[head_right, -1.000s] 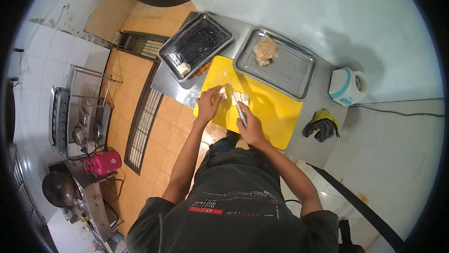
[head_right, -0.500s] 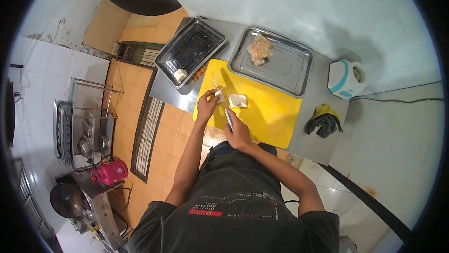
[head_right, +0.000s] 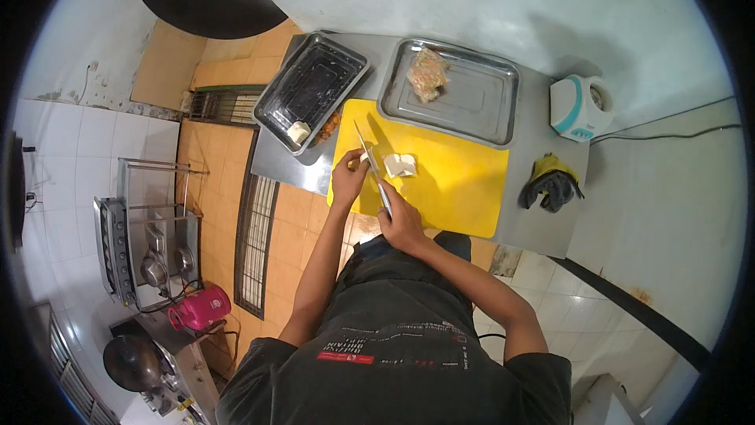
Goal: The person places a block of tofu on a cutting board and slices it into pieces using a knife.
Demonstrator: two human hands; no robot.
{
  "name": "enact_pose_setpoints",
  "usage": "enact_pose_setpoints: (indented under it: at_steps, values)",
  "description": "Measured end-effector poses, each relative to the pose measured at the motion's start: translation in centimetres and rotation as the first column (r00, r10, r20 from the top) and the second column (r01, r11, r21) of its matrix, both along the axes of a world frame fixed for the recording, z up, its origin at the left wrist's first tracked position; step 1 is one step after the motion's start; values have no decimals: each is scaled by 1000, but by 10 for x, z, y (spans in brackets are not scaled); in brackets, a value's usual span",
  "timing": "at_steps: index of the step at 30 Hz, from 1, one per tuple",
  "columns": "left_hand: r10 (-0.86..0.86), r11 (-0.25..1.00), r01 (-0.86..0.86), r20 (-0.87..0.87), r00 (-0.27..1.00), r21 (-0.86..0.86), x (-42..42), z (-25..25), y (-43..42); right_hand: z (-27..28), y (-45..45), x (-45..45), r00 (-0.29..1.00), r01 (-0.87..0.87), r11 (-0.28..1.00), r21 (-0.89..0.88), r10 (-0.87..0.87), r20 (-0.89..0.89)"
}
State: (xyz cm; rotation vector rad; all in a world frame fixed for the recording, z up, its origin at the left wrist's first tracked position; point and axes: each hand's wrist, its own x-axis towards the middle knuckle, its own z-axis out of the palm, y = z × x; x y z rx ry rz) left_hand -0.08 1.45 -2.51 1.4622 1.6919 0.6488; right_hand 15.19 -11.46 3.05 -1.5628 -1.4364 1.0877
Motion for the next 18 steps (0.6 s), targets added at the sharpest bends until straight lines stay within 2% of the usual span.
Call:
enact_pose_setpoints:
  at_steps: [3,9,15,18]
  values:
    - [-3,1000,3,-23,1000,-28,2,8,0,0,-1,-3,999,30,999,36,-31,15]
    - [-6,999,5,-28,1000,-47,5,20,2,-2,-3,-6,998,27,1000,-2,-27,56]
    - [-22,999,24,-59,998,42,5,17,3,2,-3,-5,998,33,998,-48,-31,48]
    - [-7,998,4,-52,999,-63,6,24,4,3,-3,-4,999,35,996,-82,-32,38]
